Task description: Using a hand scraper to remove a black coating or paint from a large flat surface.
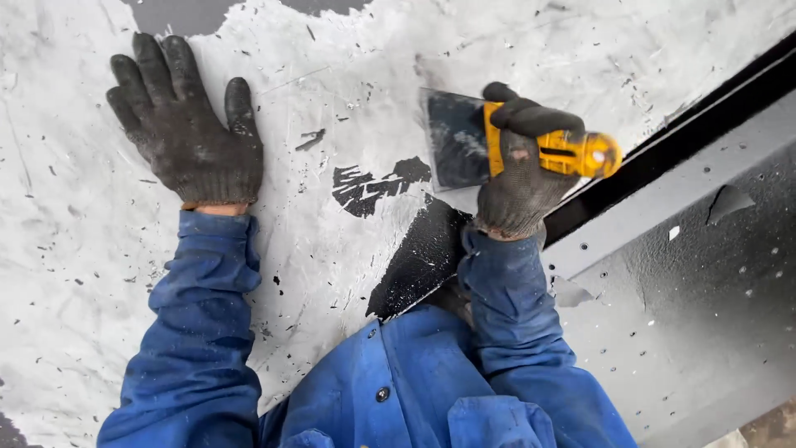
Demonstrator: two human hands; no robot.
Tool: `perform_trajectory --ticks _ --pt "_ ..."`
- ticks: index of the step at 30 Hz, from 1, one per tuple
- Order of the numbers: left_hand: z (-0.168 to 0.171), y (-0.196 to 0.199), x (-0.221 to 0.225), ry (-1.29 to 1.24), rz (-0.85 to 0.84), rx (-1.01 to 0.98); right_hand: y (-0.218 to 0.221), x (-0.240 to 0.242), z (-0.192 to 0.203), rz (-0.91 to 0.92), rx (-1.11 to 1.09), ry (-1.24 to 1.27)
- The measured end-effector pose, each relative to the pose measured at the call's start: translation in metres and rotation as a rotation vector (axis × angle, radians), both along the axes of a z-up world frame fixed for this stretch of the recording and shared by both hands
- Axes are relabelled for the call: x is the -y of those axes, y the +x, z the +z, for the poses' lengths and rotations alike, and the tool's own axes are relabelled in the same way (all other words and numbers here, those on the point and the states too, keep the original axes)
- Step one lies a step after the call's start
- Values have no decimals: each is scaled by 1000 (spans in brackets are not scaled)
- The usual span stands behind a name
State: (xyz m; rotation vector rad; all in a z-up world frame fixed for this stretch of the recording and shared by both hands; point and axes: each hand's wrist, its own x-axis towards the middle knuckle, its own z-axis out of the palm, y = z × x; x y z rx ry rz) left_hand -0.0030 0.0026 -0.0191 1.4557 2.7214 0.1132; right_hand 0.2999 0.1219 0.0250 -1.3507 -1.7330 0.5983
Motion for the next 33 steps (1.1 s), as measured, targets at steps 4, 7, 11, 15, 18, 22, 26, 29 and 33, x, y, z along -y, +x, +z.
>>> perform_trajectory --ticks 4,7,11,15,18,22,26,29,33 --pt "-10 1 2 29 6 -23 14 -3 6 134 -801 -75" --pt "0 4 10 10 61 -66 -2 6 -6 165 -900 -81" --pt "-1 6 5 163 -58 -82 35 -4 -4 156 -908 1" --pt "7 7 -5 32 -37 10 -5 19 -11 81 -949 -44" --pt "5 9 -4 127 -71 -46 20 8 -16 135 -728 -12" --pt "5 11 11 117 -39 -77 -29 54 -45 60 -673 -153" --pt "-9 5 12 249 -55 -115 13 47 -92 -193 768 -35" --pt "9 9 -8 -69 59 -16 6 16 -28 156 -809 -83" --pt "-2 5 -7 182 -23 -74 -39 28 -23 299 -1169 -258"
